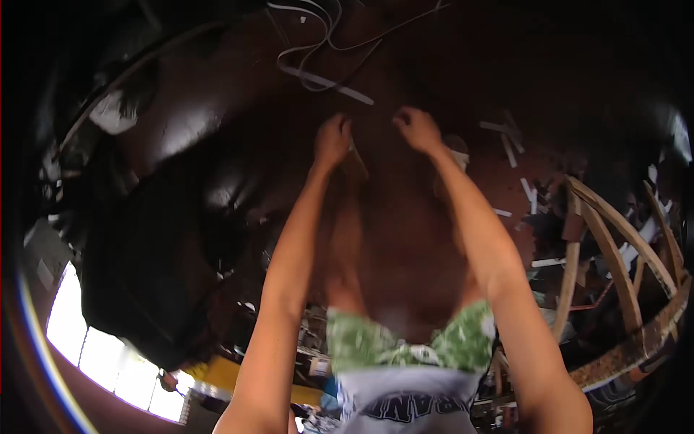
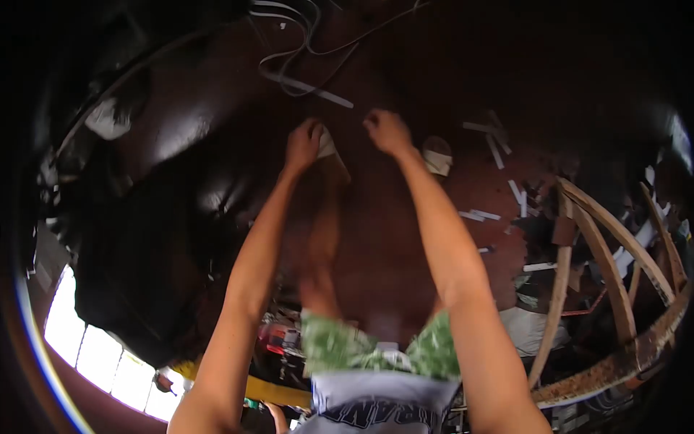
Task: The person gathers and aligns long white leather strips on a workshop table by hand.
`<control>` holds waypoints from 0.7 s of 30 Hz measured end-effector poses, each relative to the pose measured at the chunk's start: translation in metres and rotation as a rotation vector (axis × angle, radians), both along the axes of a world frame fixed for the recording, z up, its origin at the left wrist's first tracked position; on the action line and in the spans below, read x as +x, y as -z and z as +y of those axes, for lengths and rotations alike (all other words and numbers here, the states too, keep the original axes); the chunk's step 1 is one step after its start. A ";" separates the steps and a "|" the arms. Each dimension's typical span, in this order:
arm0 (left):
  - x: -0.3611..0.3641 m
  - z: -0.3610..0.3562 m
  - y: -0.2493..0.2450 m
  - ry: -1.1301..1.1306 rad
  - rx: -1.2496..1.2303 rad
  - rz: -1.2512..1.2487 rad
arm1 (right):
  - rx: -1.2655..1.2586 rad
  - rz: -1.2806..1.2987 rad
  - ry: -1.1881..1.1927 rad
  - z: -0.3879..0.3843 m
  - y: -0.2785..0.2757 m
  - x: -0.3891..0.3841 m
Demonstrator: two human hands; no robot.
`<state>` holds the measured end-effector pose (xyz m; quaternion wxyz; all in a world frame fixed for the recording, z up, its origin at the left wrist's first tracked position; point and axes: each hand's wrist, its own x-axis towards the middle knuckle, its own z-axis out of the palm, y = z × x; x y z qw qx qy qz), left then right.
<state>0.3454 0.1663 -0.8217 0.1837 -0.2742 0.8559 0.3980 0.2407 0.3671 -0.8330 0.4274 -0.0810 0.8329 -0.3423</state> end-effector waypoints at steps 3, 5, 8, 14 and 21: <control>-0.069 -0.025 0.116 0.269 -0.283 0.156 | 0.046 0.104 -0.060 -0.054 0.084 0.031; -0.097 -0.026 0.150 0.339 -0.403 0.104 | 0.098 0.201 -0.079 -0.078 0.121 0.037; -0.100 -0.031 0.193 0.434 -0.478 0.020 | 0.177 0.370 -0.091 -0.096 0.180 0.063; -0.112 -0.016 0.202 0.562 -0.358 0.172 | 0.267 0.459 -0.095 -0.093 0.211 0.079; -0.245 0.049 0.210 0.525 -0.373 0.513 | 0.169 0.454 -0.035 -0.091 0.202 0.070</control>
